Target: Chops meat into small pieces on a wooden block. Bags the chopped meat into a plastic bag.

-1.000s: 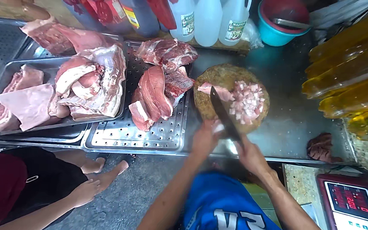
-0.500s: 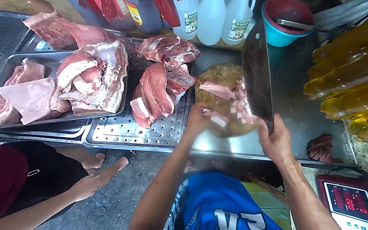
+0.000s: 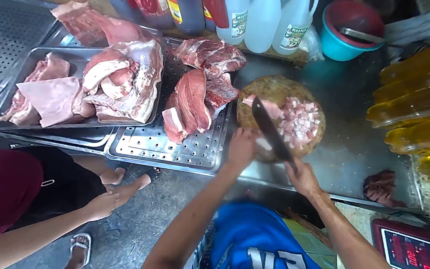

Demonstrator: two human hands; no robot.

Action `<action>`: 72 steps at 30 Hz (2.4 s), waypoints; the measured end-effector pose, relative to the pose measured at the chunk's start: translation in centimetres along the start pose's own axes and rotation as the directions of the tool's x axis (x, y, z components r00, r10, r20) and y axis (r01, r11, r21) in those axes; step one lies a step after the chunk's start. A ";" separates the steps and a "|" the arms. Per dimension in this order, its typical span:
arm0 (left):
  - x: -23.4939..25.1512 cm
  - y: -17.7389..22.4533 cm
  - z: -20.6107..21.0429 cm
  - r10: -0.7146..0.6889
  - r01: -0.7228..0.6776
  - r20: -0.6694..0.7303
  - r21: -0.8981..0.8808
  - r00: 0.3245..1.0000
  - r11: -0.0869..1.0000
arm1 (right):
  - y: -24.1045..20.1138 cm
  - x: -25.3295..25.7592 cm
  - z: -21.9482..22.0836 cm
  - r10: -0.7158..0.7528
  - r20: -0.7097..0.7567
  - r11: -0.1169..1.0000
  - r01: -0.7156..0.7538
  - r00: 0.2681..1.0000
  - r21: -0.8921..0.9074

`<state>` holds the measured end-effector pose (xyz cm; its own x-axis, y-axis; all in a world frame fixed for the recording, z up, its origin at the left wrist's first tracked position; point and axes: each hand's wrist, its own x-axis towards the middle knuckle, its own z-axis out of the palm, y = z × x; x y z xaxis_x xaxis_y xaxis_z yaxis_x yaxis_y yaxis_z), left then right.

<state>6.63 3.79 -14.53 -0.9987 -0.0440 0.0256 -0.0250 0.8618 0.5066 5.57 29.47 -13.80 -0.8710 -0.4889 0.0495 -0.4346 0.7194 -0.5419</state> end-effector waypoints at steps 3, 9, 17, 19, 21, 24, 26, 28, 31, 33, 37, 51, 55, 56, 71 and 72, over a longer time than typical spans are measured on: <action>1.5 0.3 -1.3 0.043 -0.051 0.081 0.105 0.996 0.993 | -0.2 -0.5 0.4 -0.005 -0.222 0.998 0.017 0.975 0.053; 2.9 1.1 -0.4 0.145 -0.147 0.172 0.001 0.974 0.989 | -2.8 0.5 -3.2 0.072 -0.339 0.996 -0.049 0.938 0.076; -1.2 3.9 1.7 -0.156 0.142 -0.070 -0.178 0.985 0.974 | -8.2 -0.8 -7.8 0.050 -0.474 0.990 0.020 0.879 0.142; 0.4 4.0 0.4 -0.173 0.175 0.025 -0.193 0.985 0.966 | -7.9 -1.0 -7.9 0.044 -0.475 0.988 0.033 0.879 0.152; 2.5 4.4 -1.1 -0.174 0.206 0.196 -0.155 0.965 0.966 | -7.0 -1.3 -7.2 0.076 -0.445 0.984 0.006 0.892 0.180; 5.0 4.9 -1.5 -0.168 0.218 0.301 -0.141 0.939 0.966 | -5.6 -2.4 -6.0 0.181 -0.372 0.959 -0.079 0.911 0.272; 6.0 4.7 -2.0 -0.169 0.231 0.323 -0.163 0.931 0.959 | -5.1 -3.7 -5.1 0.261 -0.324 0.926 -0.141 0.909 0.350; 6.5 4.1 -2.4 -0.163 0.222 0.316 -0.161 0.935 0.962 | -4.6 -5.1 -4.4 0.338 -0.260 0.885 -0.212 0.904 0.415; 7.0 2.6 -2.6 -0.177 0.241 0.303 -0.189 0.936 0.952 | -4.0 -7.3 -3.5 0.425 -0.169 0.832 -0.310 0.889 0.460; 7.3 1.4 -2.7 -0.183 0.260 0.299 -0.244 0.937 0.934 | -3.4 -8.3 -2.9 0.458 -0.135 0.807 -0.348 0.878 0.477; 7.8 1.4 -3.5 -0.054 0.137 0.429 -0.165 0.902 0.977 | -2.9 -9.3 -2.4 0.516 -0.106 0.758 -0.396 0.850 0.518; 11.2 4.8 -5.4 -0.189 0.233 0.137 -0.515 0.972 0.825 | -2.5 -10.7 -2.4 0.550 -0.085 0.698 -0.401 0.831 0.593; 11.3 8.1 -4.3 -0.088 0.106 0.063 -0.421 0.994 0.901 | -2.5 -9.8 -3.6 0.549 -0.124 0.739 -0.410 0.826 0.535; 10.4 7.7 -4.2 -0.082 0.090 0.037 -0.350 0.996 0.933 | -2.5 -9.5 -4.0 0.526 -0.148 0.773 -0.399 0.837 0.493; -0.3 3.7 3.3 -0.090 0.070 -0.116 -0.163 0.989 0.984 | -4.3 -2.1 -3.2 0.352 0.155 0.936 -0.346 0.923 -0.065; -0.5 4.0 3.3 -0.116 0.098 -0.094 -0.176 0.989 0.979 | -4.3 -2.4 -3.9 0.356 0.109 0.935 -0.352 0.928 -0.049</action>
<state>6.88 8.89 -15.35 -0.9804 -0.1912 0.0478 -0.1147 0.7509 0.6504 8.68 29.43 -8.32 -0.9379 -0.2520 -0.2384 -0.1106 0.8686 -0.4829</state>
